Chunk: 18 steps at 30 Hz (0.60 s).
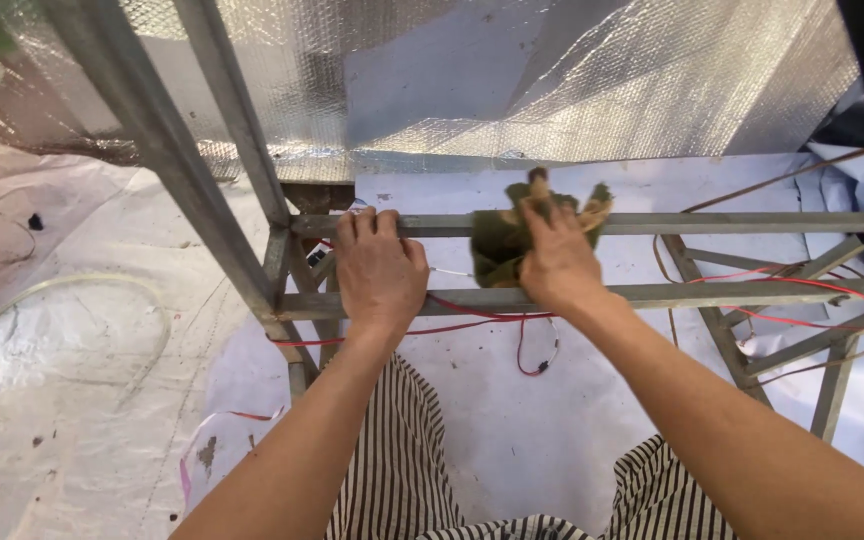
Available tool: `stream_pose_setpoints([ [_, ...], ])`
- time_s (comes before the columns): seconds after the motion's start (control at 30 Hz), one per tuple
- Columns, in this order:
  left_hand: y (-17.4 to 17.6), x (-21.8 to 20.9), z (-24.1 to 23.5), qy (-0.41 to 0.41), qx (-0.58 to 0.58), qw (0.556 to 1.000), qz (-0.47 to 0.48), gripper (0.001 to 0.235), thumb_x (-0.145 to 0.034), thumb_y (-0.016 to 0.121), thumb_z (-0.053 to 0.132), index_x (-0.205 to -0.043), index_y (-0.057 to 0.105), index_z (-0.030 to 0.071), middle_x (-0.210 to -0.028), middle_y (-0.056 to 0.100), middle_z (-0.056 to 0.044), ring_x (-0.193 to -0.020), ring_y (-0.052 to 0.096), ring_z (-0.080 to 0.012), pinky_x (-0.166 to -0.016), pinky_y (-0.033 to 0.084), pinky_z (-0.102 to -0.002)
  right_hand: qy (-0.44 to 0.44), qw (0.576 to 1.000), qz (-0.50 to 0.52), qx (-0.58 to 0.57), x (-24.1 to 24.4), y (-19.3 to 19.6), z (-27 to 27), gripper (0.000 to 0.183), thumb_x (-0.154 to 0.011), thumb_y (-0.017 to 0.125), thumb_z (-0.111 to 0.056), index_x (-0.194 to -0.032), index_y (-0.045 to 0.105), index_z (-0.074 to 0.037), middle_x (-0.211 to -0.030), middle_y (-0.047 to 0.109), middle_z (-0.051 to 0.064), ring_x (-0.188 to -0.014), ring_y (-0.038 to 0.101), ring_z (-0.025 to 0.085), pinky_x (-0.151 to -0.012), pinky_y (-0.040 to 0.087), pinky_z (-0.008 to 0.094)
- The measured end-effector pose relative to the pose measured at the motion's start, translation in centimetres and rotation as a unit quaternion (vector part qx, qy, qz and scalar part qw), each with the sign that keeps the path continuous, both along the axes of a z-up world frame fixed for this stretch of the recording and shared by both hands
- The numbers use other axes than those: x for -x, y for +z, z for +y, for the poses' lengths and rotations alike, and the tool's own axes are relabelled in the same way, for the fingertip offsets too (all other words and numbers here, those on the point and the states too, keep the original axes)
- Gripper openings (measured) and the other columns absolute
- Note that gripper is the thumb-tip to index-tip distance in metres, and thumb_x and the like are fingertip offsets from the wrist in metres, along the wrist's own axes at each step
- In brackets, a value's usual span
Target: A person is sitting on the floor and using a green cloth to wipe down the metal bars of a frame structure.
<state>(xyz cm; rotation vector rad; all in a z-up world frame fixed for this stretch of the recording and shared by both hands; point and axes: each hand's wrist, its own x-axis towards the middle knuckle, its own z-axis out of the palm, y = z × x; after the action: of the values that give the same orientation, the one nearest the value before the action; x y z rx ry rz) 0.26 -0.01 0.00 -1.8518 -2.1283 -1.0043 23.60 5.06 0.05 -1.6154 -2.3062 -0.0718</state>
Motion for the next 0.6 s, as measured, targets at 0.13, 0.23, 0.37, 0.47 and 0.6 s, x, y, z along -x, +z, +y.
stream_pose_setpoints([
  [0.13,-0.4,0.1,0.2,-0.004,-0.024,1.0,-0.003,0.036,-0.09,0.063,0.016,-0.125,0.064,0.011,-0.12,0.062,-0.012,-0.123,0.053,-0.0296,-0.1,0.046,-0.042,0.055,0.998,0.003,0.023,5.3,1.0,-0.8,0.071,-0.08,0.053,-0.005,-0.151,0.049,-0.009,-0.15,0.046,0.031,-0.138,0.041,0.056,-0.113,0.036,0.062],
  [0.23,1.0,-0.1,-0.9,0.019,-0.087,0.996,0.023,0.053,-0.083,0.067,0.009,-0.135,0.053,0.011,-0.127,0.053,-0.011,-0.129,0.045,-0.0304,-0.105,0.04,-0.042,0.122,0.991,-0.012,0.053,8.6,2.2,-1.3,0.074,-0.082,0.049,-0.006,-0.156,0.042,-0.014,-0.154,0.043,0.025,-0.144,0.036,0.051,-0.113,0.034,0.064],
  [0.37,2.3,-0.2,-1.9,-0.002,-0.179,0.984,-0.024,0.049,-0.094,0.055,0.006,-0.142,0.046,0.009,-0.136,0.049,-0.016,-0.136,0.04,-0.0374,-0.112,0.036,-0.048,0.275,0.96,-0.047,0.013,12.2,1.3,0.2,0.06,-0.094,0.045,-0.018,-0.154,0.043,-0.013,-0.16,0.037,0.019,-0.148,0.031,0.045,-0.116,0.025,0.065],
  [0.47,1.3,0.1,-1.3,-0.008,-0.228,0.971,-0.075,0.04,-0.104,0.048,0.017,-0.143,0.046,0.01,-0.137,0.05,-0.016,-0.139,0.041,-0.0376,-0.115,0.034,-0.049,0.322,0.946,-0.047,0.001,13.9,-0.2,2.8,0.06,-0.095,0.044,-0.022,-0.155,0.043,-0.014,-0.161,0.038,0.015,-0.15,0.031,0.042,-0.118,0.022,0.066],
  [0.6,0.1,0.3,-0.4,0.006,-0.239,0.966,-0.102,0.04,-0.104,0.049,0.032,-0.14,0.047,0.016,-0.138,0.05,-0.007,-0.14,0.042,-0.03,-0.117,0.033,-0.046,0.343,0.938,-0.047,0.017,14.4,-1.0,4.2,0.058,-0.094,0.046,-0.031,-0.151,0.049,-0.018,-0.161,0.039,0.01,-0.151,0.03,0.038,-0.118,0.02,0.068],
])
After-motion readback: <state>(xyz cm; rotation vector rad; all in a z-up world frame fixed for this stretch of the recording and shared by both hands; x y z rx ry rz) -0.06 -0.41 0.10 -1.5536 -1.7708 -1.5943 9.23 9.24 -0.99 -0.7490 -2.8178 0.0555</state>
